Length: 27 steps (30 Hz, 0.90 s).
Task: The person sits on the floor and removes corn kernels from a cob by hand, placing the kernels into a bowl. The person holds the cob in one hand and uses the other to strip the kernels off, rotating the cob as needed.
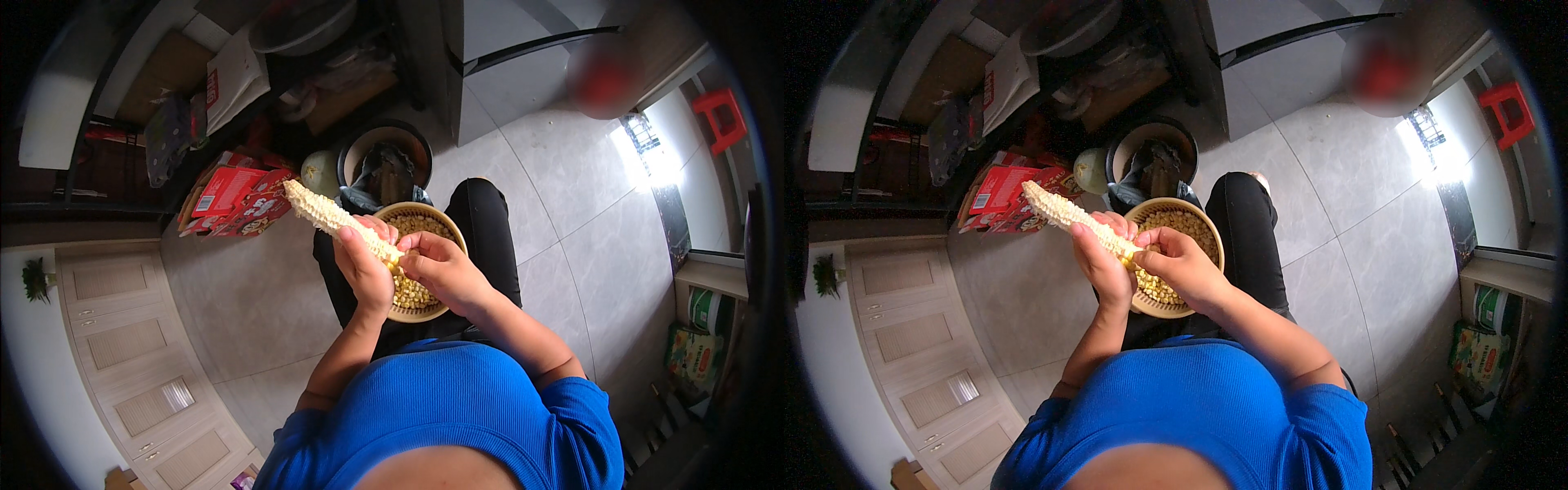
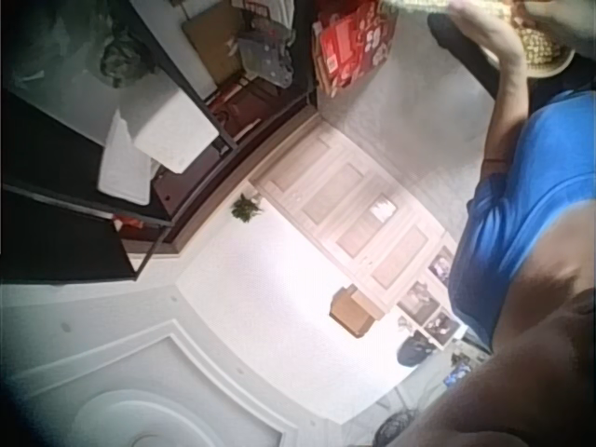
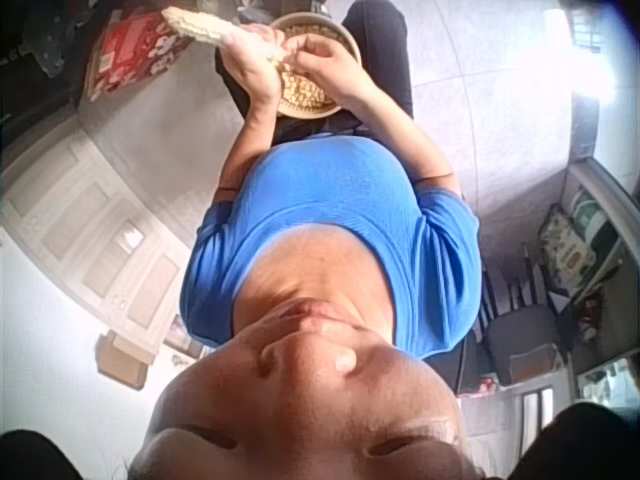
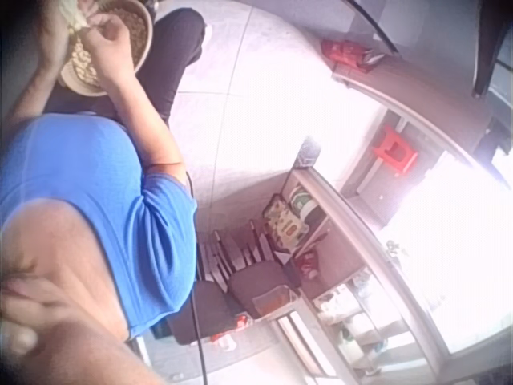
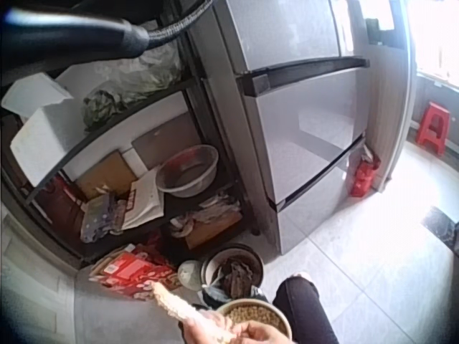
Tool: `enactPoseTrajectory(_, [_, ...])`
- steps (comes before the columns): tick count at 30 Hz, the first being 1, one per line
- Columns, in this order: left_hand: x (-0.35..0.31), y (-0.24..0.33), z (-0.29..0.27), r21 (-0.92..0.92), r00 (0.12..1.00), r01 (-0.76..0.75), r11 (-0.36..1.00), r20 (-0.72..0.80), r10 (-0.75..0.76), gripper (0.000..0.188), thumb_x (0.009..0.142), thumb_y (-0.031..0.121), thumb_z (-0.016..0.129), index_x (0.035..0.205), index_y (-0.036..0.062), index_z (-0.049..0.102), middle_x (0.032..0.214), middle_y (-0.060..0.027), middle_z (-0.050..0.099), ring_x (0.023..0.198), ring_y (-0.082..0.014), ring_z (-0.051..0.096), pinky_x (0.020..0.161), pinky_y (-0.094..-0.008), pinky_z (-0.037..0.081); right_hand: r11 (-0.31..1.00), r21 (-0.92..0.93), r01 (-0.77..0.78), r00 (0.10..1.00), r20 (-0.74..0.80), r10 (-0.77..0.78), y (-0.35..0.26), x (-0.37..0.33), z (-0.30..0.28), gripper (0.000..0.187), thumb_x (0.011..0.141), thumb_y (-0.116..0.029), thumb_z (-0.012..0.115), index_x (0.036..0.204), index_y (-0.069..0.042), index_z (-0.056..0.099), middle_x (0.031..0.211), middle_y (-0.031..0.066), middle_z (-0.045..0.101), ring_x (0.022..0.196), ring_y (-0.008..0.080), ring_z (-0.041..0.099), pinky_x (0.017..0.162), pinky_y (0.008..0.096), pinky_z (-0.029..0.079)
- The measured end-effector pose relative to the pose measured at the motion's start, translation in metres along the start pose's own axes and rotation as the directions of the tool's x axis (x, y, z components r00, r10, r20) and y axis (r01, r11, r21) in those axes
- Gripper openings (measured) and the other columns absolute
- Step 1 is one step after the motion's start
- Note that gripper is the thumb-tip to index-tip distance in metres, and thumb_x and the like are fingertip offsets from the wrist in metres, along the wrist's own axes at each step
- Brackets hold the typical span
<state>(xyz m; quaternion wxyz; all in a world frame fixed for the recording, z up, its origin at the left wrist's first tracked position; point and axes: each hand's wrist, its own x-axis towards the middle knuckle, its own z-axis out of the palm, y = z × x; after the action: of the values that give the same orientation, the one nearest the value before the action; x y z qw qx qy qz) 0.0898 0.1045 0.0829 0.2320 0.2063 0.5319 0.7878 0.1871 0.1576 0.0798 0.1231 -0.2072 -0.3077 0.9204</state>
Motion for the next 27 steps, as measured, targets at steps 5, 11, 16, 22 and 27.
enactPoseTrajectory(5, [-0.002, 0.000, 0.001, 0.014, 1.000, -0.011, 1.000, 0.001, 0.011, 0.040, 0.094, 0.045, 0.031, 0.079, 0.0081, 0.036, 0.069, -0.0052, 0.041, 0.061, -0.0148, 0.039, 0.058, -0.0285, 0.037, 0.996, -0.088, -0.018, 1.000, -0.018, 0.017, -0.003, -0.001, 0.002, 0.021, 0.082, -0.010, 0.055, 0.100, -0.002, 0.049, 0.089, 0.0013, 0.053, 0.080, 0.0062, 0.050, 0.072, 0.0197, 0.042])
enactPoseTrajectory(11, [-0.003, -0.005, -0.003, -0.012, 0.998, -0.056, 0.998, -0.011, 0.056, 0.035, 0.095, 0.038, 0.033, 0.082, 0.0055, 0.036, 0.071, -0.0045, 0.042, 0.060, -0.0134, 0.039, 0.058, -0.0272, 0.038, 0.970, -0.239, -0.042, 0.998, -0.051, 0.031, -0.007, 0.001, 0.003, 0.020, 0.082, -0.007, 0.053, 0.100, 0.000, 0.049, 0.087, 0.0024, 0.054, 0.081, 0.0065, 0.051, 0.072, 0.0192, 0.042])
enactPoseTrajectory(16, [-0.001, 0.002, 0.004, -0.034, 0.988, 0.056, 0.998, -0.143, -0.060, 0.036, 0.095, 0.039, 0.033, 0.081, 0.0057, 0.037, 0.069, -0.0045, 0.042, 0.060, -0.0139, 0.039, 0.058, -0.0272, 0.038, 0.957, -0.277, 0.089, 0.990, -0.082, -0.116, 0.003, 0.001, 0.005, 0.021, 0.083, -0.006, 0.054, 0.101, 0.003, 0.048, 0.087, 0.0026, 0.054, 0.083, 0.0065, 0.051, 0.072, 0.0202, 0.043])
enactPoseTrajectory(22, [0.004, 0.004, -0.003, -0.059, 0.968, 0.170, 0.984, -0.177, -0.177, 0.038, 0.095, 0.040, 0.033, 0.082, 0.0053, 0.038, 0.067, -0.0049, 0.043, 0.059, -0.0139, 0.042, 0.059, -0.0280, 0.040, 0.646, -0.740, 0.190, 0.971, 0.043, -0.236, -0.019, -0.005, 0.009, 0.024, 0.078, -0.007, 0.061, 0.096, 0.004, 0.051, 0.082, 0.0141, 0.056, 0.065, 0.0162, 0.057, 0.058, 0.0285, 0.047])
enactPoseTrajectory(27, [0.004, 0.006, -0.004, 0.029, 0.967, 0.217, 0.976, -0.140, -0.211, 0.040, 0.095, 0.041, 0.033, 0.081, 0.0047, 0.040, 0.067, -0.0043, 0.044, 0.059, -0.0132, 0.044, 0.059, -0.0267, 0.042, 0.409, -0.819, 0.403, 0.875, 0.213, -0.434, -0.016, -0.003, 0.008, 0.022, 0.078, -0.005, 0.061, 0.096, 0.003, 0.052, 0.081, 0.0151, 0.055, 0.067, 0.0234, 0.058, 0.062, 0.0297, 0.047])
